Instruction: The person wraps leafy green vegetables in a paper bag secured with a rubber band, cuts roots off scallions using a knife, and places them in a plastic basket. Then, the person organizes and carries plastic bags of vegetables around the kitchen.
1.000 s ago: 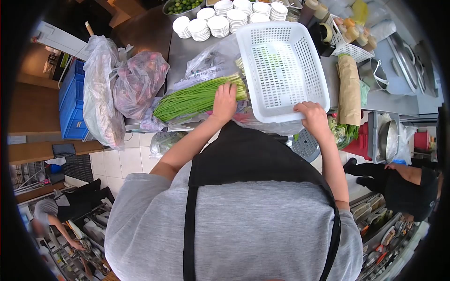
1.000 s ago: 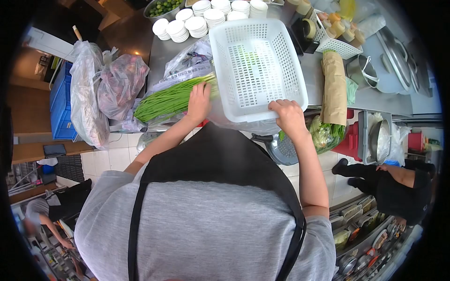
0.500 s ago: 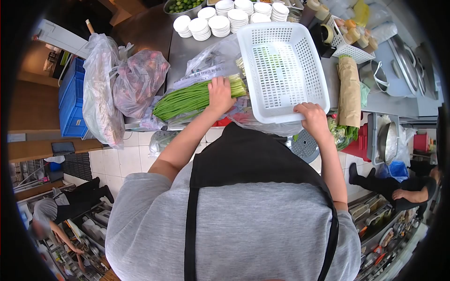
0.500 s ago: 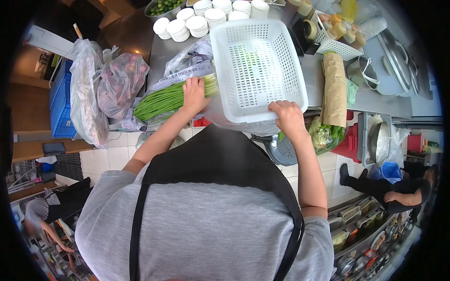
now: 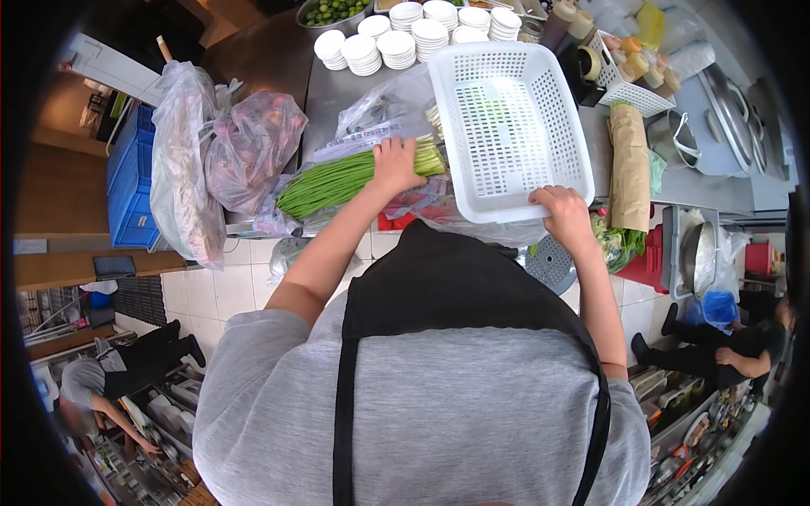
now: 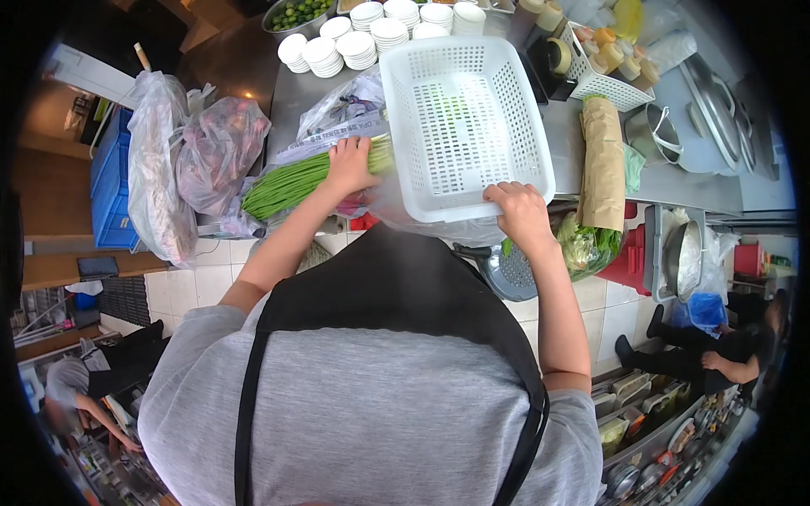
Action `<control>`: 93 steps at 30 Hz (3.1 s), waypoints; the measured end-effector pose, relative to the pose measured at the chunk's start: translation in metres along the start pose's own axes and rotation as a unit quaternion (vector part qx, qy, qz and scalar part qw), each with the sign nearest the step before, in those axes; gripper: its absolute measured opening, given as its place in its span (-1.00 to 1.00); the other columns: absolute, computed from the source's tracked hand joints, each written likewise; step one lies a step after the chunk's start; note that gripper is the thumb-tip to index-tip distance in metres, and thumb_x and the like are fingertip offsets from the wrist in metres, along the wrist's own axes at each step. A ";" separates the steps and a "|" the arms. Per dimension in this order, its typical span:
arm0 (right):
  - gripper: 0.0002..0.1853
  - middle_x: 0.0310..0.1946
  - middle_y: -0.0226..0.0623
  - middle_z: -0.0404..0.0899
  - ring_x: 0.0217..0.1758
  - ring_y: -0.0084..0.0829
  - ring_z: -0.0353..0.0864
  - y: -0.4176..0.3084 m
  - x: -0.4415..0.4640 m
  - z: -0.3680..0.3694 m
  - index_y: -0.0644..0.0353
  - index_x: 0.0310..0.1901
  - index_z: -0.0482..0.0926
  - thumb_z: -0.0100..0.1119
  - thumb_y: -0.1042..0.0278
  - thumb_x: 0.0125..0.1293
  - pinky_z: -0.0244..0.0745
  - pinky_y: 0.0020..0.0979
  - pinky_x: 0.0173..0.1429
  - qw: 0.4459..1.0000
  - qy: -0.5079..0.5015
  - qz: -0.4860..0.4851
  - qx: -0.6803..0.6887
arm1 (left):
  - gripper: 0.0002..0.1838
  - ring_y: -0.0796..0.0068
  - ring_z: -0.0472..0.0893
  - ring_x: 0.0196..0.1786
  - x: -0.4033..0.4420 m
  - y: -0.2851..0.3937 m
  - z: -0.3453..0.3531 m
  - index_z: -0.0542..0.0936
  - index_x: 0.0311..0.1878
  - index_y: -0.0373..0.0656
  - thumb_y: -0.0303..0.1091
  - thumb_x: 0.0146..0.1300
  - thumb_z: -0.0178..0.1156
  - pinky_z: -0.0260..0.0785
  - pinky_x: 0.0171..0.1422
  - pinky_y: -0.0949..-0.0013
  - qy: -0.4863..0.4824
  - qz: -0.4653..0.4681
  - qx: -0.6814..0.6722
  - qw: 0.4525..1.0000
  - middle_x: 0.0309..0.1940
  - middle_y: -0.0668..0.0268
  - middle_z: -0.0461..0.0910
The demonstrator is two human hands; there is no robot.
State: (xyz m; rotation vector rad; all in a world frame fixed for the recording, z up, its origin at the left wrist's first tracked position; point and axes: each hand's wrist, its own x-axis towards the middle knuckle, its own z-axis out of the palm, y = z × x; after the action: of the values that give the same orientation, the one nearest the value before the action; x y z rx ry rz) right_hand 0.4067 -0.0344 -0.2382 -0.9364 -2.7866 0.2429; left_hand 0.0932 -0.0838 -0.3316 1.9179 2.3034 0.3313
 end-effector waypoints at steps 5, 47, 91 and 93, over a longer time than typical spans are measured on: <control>-0.76 -0.48 -0.38 0.52 -0.28 -0.32 0.52 0.000 0.000 0.000 0.13 -0.38 0.49 0.03 0.67 -0.13 0.35 -0.30 -0.15 1.000 0.004 0.000 0.002 | -0.19 0.12 0.29 0.06 0.001 0.001 -0.001 0.35 0.00 -0.16 -0.15 -0.45 0.44 0.12 0.12 0.07 -0.013 0.007 0.008 1.000 -0.02 0.17 0.34; -0.69 -0.45 -0.34 0.52 -0.24 -0.27 0.51 0.001 -0.002 -0.001 0.14 -0.35 0.49 0.01 0.70 -0.21 0.36 -0.28 -0.13 1.000 -0.017 0.004 0.002 | -0.26 0.10 0.27 0.07 0.003 0.007 -0.004 0.44 0.00 -0.08 -0.15 -0.40 0.45 0.11 0.09 0.14 -0.051 0.021 0.004 0.998 -0.09 0.09 0.33; -0.79 -0.54 -0.40 0.46 -0.32 -0.37 0.56 -0.035 0.014 0.003 0.08 -0.38 0.48 0.09 0.57 -0.13 0.43 -0.33 -0.22 0.996 -0.013 -0.059 -0.072 | -0.51 0.50 0.54 -0.20 0.052 -0.036 -0.241 0.51 -0.07 -0.33 -0.38 -0.15 0.31 0.37 -0.02 0.43 -0.088 0.042 -0.426 0.899 -0.22 0.30 0.58; -0.79 -0.54 -0.40 0.46 -0.32 -0.37 0.56 -0.034 0.015 0.003 0.08 -0.38 0.48 0.09 0.57 -0.12 0.43 -0.34 -0.22 0.996 -0.011 -0.054 -0.071 | -0.51 0.48 0.56 -0.23 0.065 -0.010 -0.248 0.52 -0.09 -0.33 -0.31 -0.14 0.31 0.39 -0.05 0.43 -0.075 0.102 -0.327 0.936 -0.25 0.27 0.60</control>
State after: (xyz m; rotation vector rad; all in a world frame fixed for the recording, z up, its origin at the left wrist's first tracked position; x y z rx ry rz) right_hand 0.3749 -0.0528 -0.2316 -0.8124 -2.8945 0.0396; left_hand 0.0132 -0.0433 -0.0908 1.7398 1.6050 0.8205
